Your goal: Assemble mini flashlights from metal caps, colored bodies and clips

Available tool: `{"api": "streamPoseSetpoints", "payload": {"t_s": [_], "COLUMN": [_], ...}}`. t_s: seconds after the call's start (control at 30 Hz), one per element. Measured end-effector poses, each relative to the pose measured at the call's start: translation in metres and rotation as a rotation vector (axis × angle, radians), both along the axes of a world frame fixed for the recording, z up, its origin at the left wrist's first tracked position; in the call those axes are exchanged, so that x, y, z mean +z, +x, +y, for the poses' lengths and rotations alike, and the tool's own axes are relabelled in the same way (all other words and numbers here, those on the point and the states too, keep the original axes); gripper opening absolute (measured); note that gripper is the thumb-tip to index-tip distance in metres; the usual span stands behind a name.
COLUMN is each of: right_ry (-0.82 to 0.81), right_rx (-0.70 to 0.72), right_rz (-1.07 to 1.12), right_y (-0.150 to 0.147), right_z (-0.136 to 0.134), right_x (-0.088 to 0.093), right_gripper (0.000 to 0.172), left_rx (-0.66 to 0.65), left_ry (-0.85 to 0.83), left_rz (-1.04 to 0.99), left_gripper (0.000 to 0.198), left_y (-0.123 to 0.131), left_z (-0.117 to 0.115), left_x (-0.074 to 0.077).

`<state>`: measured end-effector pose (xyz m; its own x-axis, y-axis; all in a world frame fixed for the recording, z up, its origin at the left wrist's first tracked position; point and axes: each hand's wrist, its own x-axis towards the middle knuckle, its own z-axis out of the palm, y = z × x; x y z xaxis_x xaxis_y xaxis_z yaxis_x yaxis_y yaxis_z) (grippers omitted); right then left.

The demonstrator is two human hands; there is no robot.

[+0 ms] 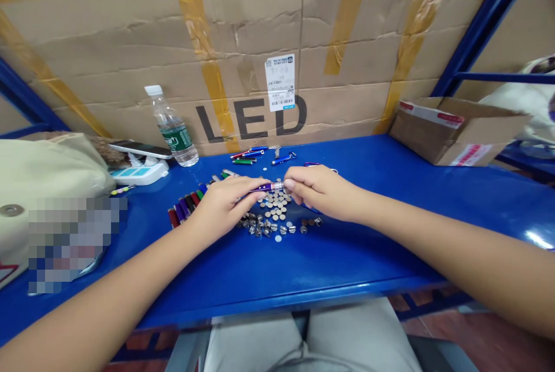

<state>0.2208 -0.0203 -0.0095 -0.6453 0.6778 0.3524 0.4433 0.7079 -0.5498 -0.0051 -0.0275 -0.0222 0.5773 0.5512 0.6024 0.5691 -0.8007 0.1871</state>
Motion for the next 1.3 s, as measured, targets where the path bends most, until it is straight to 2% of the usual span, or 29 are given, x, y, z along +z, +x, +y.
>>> {"api": "streamPoseSetpoints", "payload": {"t_s": [0.17,0.23,0.3,0.37,0.4,0.5,0.57,0.6,0.67,0.8,0.87,0.9,0.93,1.07,1.13,1.2,1.3], "right_ry": [-0.640,-0.827,-0.889,-0.770,-0.626,-0.043,0.203,0.234,0.137,-0.413,-0.604,-0.606,-0.530,0.132,0.293,0.282,-0.038], "right_rx": [0.062,0.079,0.079,0.056,0.023,-0.120,-0.174,-0.184,-0.202,-0.160,-0.118,-0.117,-0.139,-0.301,-0.332,-0.347,-0.296], "right_rz": [0.315,0.372,0.364,0.289,0.236,0.018,-0.107,-0.129,-0.059,0.205,0.225,0.202,0.167,-0.049,-0.130,-0.116,-0.018], "right_y": [-0.006,-0.008,-0.008,-0.006,-0.005,-0.001,-0.001,-0.003,-0.008,-0.017,-0.017,-0.016,-0.013,-0.006,-0.006,-0.009,-0.015], "right_z": [0.001,0.003,0.004,0.005,0.005,0.005,0.004,0.004,0.001,-0.004,-0.003,-0.001,0.001,0.005,0.005,0.005,0.005], "right_x": [-0.007,-0.008,-0.008,-0.007,-0.007,-0.006,-0.007,-0.008,-0.010,-0.011,-0.010,-0.009,-0.008,-0.008,-0.011,-0.013,-0.014], "right_gripper": [0.027,0.027,0.029,0.033,0.037,0.039,0.036,0.036,0.041,0.046,0.045,0.045,0.045,0.045,0.042,0.045,0.055], "left_rx": [0.043,0.029,0.031,0.061,0.077,0.071,0.066,0.070,0.074,0.018,0.010,0.016,0.028,0.063,0.055,0.037,0.001], "left_ry": [0.377,0.420,0.372,0.231,0.133,-0.191,-0.288,-0.272,-0.125,0.254,0.305,0.280,0.222,-0.105,-0.174,-0.111,0.070], "left_rz": [0.150,0.202,0.200,0.128,0.077,-0.039,-0.078,-0.086,-0.069,0.051,0.065,0.054,0.034,-0.073,-0.108,-0.100,0.000], "left_gripper": [0.024,0.025,0.026,0.026,0.027,0.030,0.032,0.032,0.030,0.024,0.023,0.023,0.024,0.026,0.026,0.025,0.025], "left_y": [-0.002,-0.004,-0.003,0.000,0.002,0.007,0.009,0.009,0.007,0.002,0.003,0.004,0.006,0.016,0.017,0.016,0.011], "left_z": [-0.004,-0.004,-0.003,-0.001,0.000,0.001,0.001,0.000,-0.001,0.000,0.001,0.001,0.000,-0.002,-0.002,-0.002,0.000], "left_x": [0.001,0.002,0.003,0.002,0.001,-0.001,-0.002,-0.003,-0.004,-0.005,-0.004,-0.004,-0.003,-0.002,-0.004,-0.006,-0.009]}}
